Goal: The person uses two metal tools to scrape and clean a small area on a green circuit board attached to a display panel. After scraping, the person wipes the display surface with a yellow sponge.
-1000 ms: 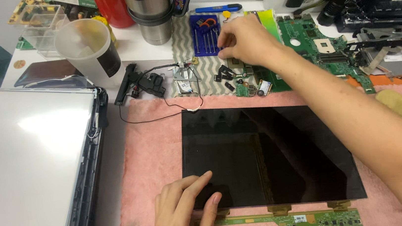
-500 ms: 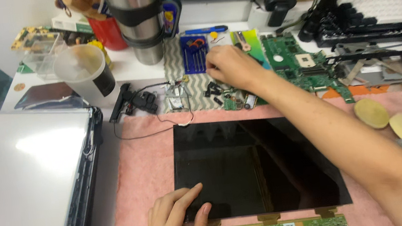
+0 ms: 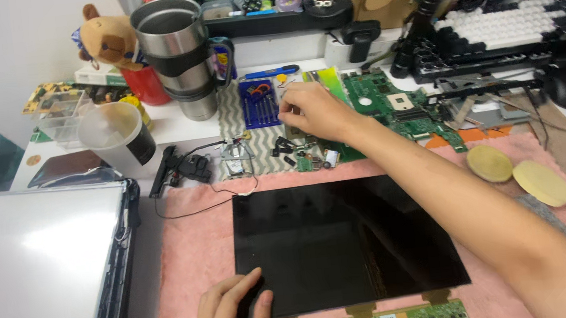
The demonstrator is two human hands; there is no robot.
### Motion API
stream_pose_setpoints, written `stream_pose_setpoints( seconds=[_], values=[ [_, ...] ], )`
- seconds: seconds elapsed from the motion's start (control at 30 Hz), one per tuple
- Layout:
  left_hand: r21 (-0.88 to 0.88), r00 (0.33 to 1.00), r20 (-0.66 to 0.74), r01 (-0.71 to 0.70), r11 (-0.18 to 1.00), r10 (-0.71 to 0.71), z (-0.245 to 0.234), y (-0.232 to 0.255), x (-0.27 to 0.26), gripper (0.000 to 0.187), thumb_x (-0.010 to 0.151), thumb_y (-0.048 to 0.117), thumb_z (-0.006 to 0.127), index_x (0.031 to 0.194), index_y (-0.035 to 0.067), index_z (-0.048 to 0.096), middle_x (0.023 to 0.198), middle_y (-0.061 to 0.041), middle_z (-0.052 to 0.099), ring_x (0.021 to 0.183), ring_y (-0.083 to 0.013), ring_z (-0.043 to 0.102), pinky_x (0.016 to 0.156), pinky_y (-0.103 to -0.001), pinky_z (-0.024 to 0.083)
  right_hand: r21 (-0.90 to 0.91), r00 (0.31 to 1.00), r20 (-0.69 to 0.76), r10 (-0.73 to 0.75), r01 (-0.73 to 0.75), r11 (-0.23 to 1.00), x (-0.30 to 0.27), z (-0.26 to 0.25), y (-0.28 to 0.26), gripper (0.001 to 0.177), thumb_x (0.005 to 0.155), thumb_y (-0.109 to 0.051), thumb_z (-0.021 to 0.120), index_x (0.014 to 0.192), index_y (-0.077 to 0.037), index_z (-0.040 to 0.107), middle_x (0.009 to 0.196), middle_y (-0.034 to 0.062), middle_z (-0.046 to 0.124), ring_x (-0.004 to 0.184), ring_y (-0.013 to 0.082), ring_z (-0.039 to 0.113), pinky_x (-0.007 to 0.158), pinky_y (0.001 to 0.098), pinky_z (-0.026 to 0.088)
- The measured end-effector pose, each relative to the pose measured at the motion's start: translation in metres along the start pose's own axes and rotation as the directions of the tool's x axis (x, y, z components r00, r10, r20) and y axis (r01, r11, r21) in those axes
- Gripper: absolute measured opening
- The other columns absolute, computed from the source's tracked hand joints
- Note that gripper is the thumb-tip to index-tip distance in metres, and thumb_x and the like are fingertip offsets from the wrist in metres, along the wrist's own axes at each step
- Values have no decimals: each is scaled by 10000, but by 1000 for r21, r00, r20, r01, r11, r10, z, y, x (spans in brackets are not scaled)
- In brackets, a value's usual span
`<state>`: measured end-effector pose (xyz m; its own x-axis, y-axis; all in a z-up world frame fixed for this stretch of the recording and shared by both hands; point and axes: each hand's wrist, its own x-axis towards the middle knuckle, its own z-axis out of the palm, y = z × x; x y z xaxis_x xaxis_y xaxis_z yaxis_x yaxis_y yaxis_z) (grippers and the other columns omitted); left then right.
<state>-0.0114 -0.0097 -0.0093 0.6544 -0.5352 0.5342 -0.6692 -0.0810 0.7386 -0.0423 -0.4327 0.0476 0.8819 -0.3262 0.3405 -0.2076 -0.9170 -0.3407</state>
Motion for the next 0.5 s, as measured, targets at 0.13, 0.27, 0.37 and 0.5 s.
stream_pose_setpoints(
  seconds=[0.13,0.27,0.37,0.5],
  values=[
    [-15,1000,-3,-23,1000,23,-1,-9,1,242,935,235,877,1172,194,907,1072,25,867,948,-97,815,935,-218,602,46,1000,14,20,-20,999,-65,-39,-27,170,1084,-205,803,929,-138,782,964,23,801,965,244,721,933,450,521],
    [4,1000,13,-26,1000,26,-6,2,5,233,986,174,862,1215,151,893,1123,-14,848,1006,-118,806,982,-242,600,81,989,-126,73,-63,995,-161,-92,-38,89,1055,-170,842,985,-116,831,958,20,775,897,191,736,830,357,542],
    [-116,999,-51,12,993,-18,-2,6,2,85,1033,36,842,1116,43,863,1107,-95,828,999,-153,789,972,-254,598,13,937,-234,261,-265,964,-228,-136,-30,53,1037,-147,848,990,-129,863,985,10,841,899,157,749,850,330,543],
    [-148,997,-77,18,989,-29,-9,7,5,159,1139,-68,815,986,-27,801,1112,-164,798,1037,-192,759,1041,-296,596,-93,791,-222,570,-599,796,-307,-172,2,227,1072,-334,810,1136,-135,896,1075,41,834,951,190,749,916,354,560]
  ],
)
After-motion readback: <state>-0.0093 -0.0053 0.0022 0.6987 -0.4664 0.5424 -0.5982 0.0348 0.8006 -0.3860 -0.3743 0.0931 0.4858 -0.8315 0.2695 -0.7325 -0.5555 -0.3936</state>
